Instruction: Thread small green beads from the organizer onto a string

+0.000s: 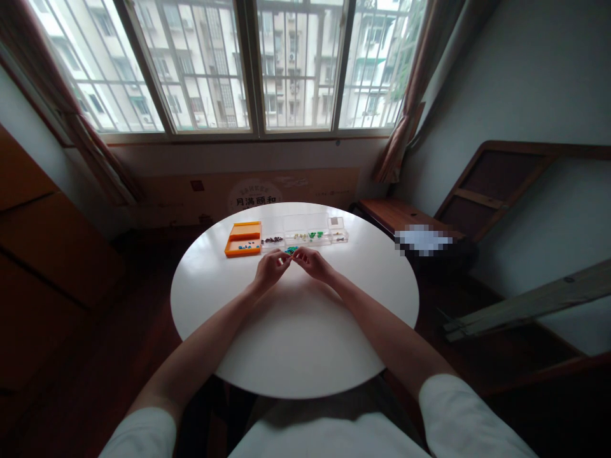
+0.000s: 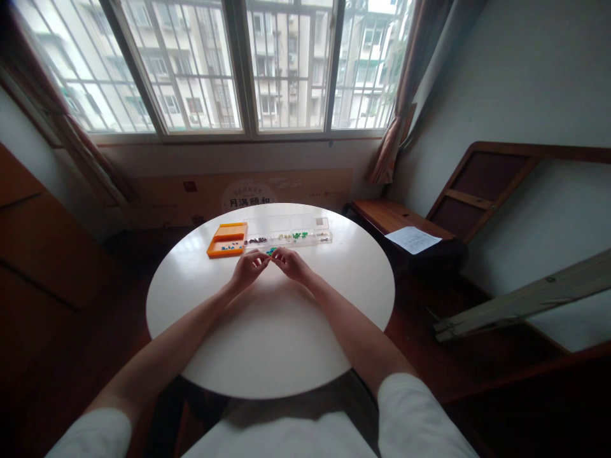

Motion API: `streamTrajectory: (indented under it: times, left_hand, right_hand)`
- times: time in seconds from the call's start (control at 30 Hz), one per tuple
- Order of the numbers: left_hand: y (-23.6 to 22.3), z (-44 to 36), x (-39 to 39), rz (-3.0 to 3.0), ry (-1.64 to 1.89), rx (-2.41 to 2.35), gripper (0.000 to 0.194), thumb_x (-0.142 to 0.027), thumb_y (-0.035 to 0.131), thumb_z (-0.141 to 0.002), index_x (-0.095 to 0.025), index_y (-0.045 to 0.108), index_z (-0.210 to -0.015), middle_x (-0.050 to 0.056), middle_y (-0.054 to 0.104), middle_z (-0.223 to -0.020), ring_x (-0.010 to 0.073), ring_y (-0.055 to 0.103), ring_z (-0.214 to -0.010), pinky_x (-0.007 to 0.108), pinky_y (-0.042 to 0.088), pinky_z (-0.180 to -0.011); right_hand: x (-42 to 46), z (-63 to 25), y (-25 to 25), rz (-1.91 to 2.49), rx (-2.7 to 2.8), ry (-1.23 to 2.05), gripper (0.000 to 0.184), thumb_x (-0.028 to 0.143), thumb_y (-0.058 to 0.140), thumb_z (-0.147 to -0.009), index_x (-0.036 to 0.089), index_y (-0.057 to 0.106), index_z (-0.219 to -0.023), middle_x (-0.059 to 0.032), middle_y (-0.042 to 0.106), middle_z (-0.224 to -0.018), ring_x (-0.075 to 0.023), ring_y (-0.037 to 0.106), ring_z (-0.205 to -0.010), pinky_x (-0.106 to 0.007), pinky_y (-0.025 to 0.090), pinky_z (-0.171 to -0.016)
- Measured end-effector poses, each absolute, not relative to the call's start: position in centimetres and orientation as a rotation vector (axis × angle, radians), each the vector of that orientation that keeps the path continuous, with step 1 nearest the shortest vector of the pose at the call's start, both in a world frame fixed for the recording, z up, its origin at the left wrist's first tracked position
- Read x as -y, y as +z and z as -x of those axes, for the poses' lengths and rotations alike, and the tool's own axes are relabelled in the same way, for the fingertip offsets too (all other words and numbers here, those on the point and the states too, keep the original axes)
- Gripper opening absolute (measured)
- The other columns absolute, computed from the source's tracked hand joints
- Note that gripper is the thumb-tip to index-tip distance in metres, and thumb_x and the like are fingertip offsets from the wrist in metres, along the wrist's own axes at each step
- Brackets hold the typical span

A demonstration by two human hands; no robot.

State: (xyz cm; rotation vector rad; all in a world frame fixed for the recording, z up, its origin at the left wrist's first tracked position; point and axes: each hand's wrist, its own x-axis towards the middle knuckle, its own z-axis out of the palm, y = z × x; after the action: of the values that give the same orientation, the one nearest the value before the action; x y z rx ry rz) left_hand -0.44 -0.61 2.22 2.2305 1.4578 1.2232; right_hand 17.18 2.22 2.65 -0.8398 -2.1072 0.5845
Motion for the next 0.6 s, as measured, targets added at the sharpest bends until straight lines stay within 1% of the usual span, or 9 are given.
streamTrajectory:
  times: [0.23,0.33,0.4,0.47,0.53,0.6]
  left_hand:
    - [2.3,0.4,0.7,-2.202,1.223,-1.505,0.019,-0.031,0.055,-0.083,-0.018,0.069,-0.084,0.002,0.065,-0.078,0.0094,0.056,-0.057,0.021,0.044,-0.056]
    - [2.2,0.4,0.6,-2.181,1.223,-1.532,0.018,-0.03,0.055,-0.083,-0.019,0.069,-0.086,0.002,0.065,-0.078,0.0096,0.055,-0.056,0.021,0.043,-0.056]
    - [2.0,0.5,0.5,-2.17,1.222,-1.545,0.018,-0.029,0.055,-0.082,-0.019,0.069,-0.087,0.001,0.065,-0.078,0.0097,0.055,-0.057,0.021,0.043,-0.056]
    - [1.9,0.5,0.4,-2.168,1.217,-1.552,0.017,-0.028,0.055,-0.082,-0.019,0.069,-0.086,0.001,0.065,-0.078,0.0098,0.056,-0.057,0.021,0.042,-0.056]
    - [1.8,0.5,0.4,-2.168,1.207,-1.557,0.017,-0.027,0.055,-0.081,-0.019,0.069,-0.085,0.001,0.065,-0.078,0.0099,0.056,-0.057,0.022,0.042,-0.057]
    - [1.7,0.5,0.4,-2.167,1.2,-1.562,0.017,-0.027,0.055,-0.081,-0.019,0.07,-0.084,0.001,0.065,-0.078,0.0099,0.055,-0.057,0.022,0.042,-0.057]
  right_hand:
    - [-2.8,-17.0,2.0,0.845,2.009,0.648,0.017,0.031,0.057,-0.082,0.014,0.062,-0.08,-0.0022,0.061,-0.069,-0.011,0.052,-0.057,-0.024,0.043,-0.057]
    - [-3.9,-17.3,1.2,0.887,1.853,0.77,0.019,0.033,0.062,-0.077,0.014,0.062,-0.077,-0.0022,0.062,-0.067,-0.0113,0.055,-0.056,-0.024,0.046,-0.055]
    - [-4.9,-17.9,0.9,0.972,1.668,0.872,0.023,0.035,0.067,-0.072,0.014,0.062,-0.076,-0.0024,0.062,-0.065,-0.0118,0.056,-0.054,-0.023,0.046,-0.048]
    - [-6.1,-18.9,0.8,1.054,1.404,0.971,0.023,0.033,0.072,-0.067,0.013,0.061,-0.073,-0.0021,0.062,-0.061,-0.0114,0.057,-0.051,-0.022,0.048,-0.045]
    - [-7.4,-20.2,0.9,1.102,1.117,1.049,0.021,0.026,0.075,-0.064,0.013,0.06,-0.07,-0.0012,0.061,-0.058,-0.0106,0.058,-0.05,-0.022,0.052,-0.047]
    - [-8.5,-21.6,1.1,1.119,0.867,1.057,0.019,0.017,0.076,-0.063,0.013,0.057,-0.067,0.0007,0.059,-0.054,-0.009,0.057,-0.047,-0.022,0.054,-0.049]
